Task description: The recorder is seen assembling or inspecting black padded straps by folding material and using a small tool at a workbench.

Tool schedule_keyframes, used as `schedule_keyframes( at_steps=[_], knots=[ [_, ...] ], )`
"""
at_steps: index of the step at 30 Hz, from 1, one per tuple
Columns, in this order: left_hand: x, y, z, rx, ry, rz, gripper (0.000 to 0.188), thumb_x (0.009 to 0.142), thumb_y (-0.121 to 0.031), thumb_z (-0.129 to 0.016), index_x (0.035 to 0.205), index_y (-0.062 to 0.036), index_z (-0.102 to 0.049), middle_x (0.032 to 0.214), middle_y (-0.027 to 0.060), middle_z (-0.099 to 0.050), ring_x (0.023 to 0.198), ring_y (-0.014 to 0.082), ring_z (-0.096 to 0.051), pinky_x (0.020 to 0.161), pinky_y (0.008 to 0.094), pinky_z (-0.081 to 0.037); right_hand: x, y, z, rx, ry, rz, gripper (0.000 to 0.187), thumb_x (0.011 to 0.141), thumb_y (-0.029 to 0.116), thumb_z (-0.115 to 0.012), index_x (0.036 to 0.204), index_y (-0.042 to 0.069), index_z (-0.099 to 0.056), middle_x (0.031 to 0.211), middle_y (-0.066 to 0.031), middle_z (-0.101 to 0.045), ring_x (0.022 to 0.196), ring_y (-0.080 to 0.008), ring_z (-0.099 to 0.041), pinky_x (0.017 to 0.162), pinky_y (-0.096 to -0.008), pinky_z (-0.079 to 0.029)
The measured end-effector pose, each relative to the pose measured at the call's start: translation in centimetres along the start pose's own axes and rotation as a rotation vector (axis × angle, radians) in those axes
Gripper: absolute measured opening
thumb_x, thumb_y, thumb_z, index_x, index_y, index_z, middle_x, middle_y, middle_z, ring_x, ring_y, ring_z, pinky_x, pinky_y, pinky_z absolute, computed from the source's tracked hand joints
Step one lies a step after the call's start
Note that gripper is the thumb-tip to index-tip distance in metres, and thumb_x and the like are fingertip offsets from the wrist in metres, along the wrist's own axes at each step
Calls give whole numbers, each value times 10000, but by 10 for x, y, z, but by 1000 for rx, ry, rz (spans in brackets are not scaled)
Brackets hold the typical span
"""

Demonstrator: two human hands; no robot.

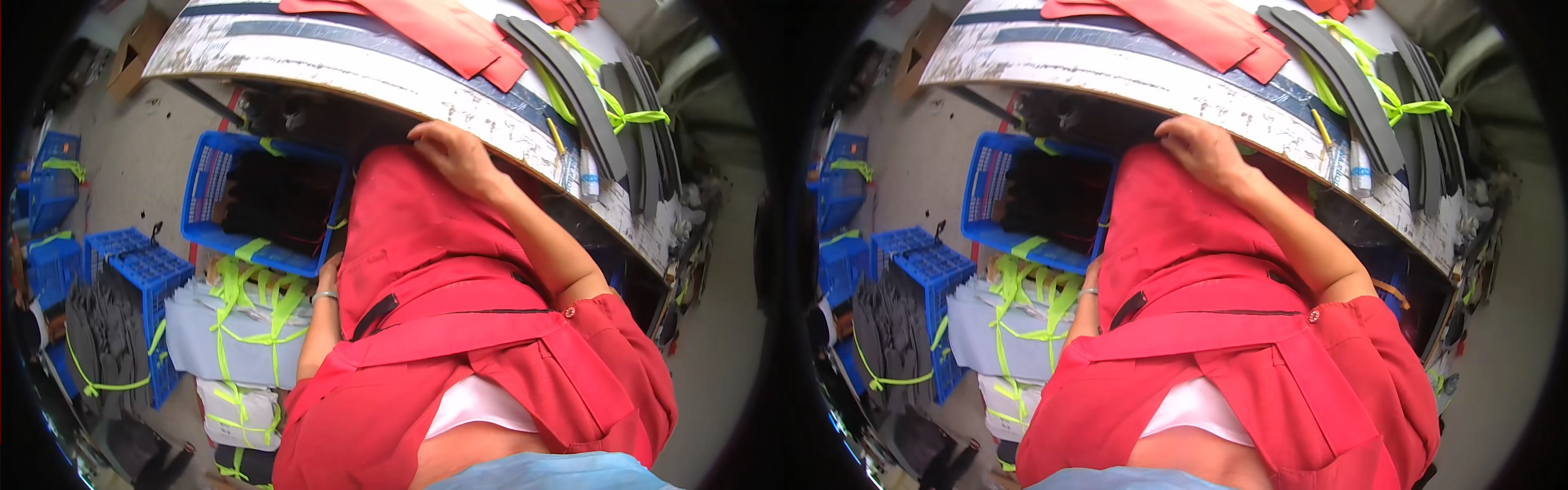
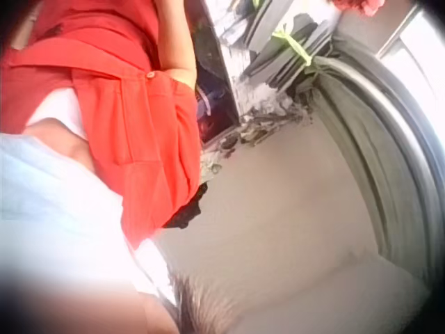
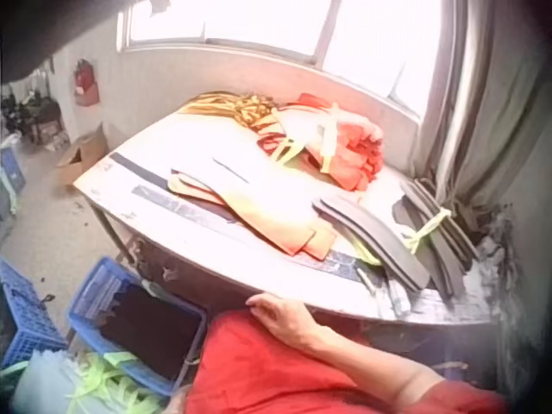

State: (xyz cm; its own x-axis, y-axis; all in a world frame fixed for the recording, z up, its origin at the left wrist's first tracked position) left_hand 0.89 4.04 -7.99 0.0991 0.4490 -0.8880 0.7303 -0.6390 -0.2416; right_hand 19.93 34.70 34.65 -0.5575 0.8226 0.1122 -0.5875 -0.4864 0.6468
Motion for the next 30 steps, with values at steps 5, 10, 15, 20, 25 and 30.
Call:
schedule_keyframes(
  at_steps=[5,10,15,20,25,30],
  knots=[
    [-13,-48,-59,75,-97,-196,330,976,-107,-465,1280,11,-513,1151,143,-620,962,249,-628,836,380,-534,47,-61,106,-823,-490,197,247,828,150,-629,1073,135,-660,1000,-48,-667,1002,-251,-593,875,-359,-489],
    [-73,-156,-138,166,-29,-458,323,971,-137,-516,1256,14,-524,1095,140,-621,937,233,-630,794,342,-540,75,-91,102,-629,-376,229,207,813,130,-658,1019,123,-678,1009,-34,-686,924,-250,-608,831,-366,-506],
    [-140,-193,-307,324,475,-551,489,962,-359,-563,1273,13,-502,1202,168,-595,1076,269,-608,900,404,-522,21,-25,81,-344,-322,393,224,769,69,-669,981,141,-671,936,-27,-654,896,-246,-591,816,-359,-476],
    [-163,-233,-395,7,737,-544,699,941,-551,-457,1377,-8,-402,1351,148,-517,1241,287,-505,1082,438,-377,-89,11,56,-95,188,358,145,734,101,-651,872,144,-635,880,-27,-607,886,-236,-557,808,-364,-435],
    [-131,-302,-412,-26,588,-582,332,980,-166,-528,1242,38,-510,1196,177,-606,1083,287,-611,965,409,-509,-182,-52,115,-42,410,-68,190,713,67,-661,900,76,-691,942,-55,-644,925,-270,-573,810,-376,-479],
    [-123,-278,-431,195,426,-873,273,966,-63,-513,1215,49,-517,1163,169,-611,1057,275,-620,930,398,-530,-180,-113,225,19,17,-354,538,722,114,-759,1231,61,-594,1244,-143,-596,1171,-279,-547,1021,-363,-412]
  ],
)
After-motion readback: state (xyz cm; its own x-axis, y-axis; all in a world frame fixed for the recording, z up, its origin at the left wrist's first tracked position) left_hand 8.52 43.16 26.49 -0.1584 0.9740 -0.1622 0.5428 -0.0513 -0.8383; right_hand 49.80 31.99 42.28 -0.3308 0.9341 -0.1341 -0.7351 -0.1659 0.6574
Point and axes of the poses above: each hand's wrist, its own x-axis towards the middle knuckle, its own z-axis out of the back of the hand, y = z × x, the point moved 9 cm from there along x, towards the middle knuckle
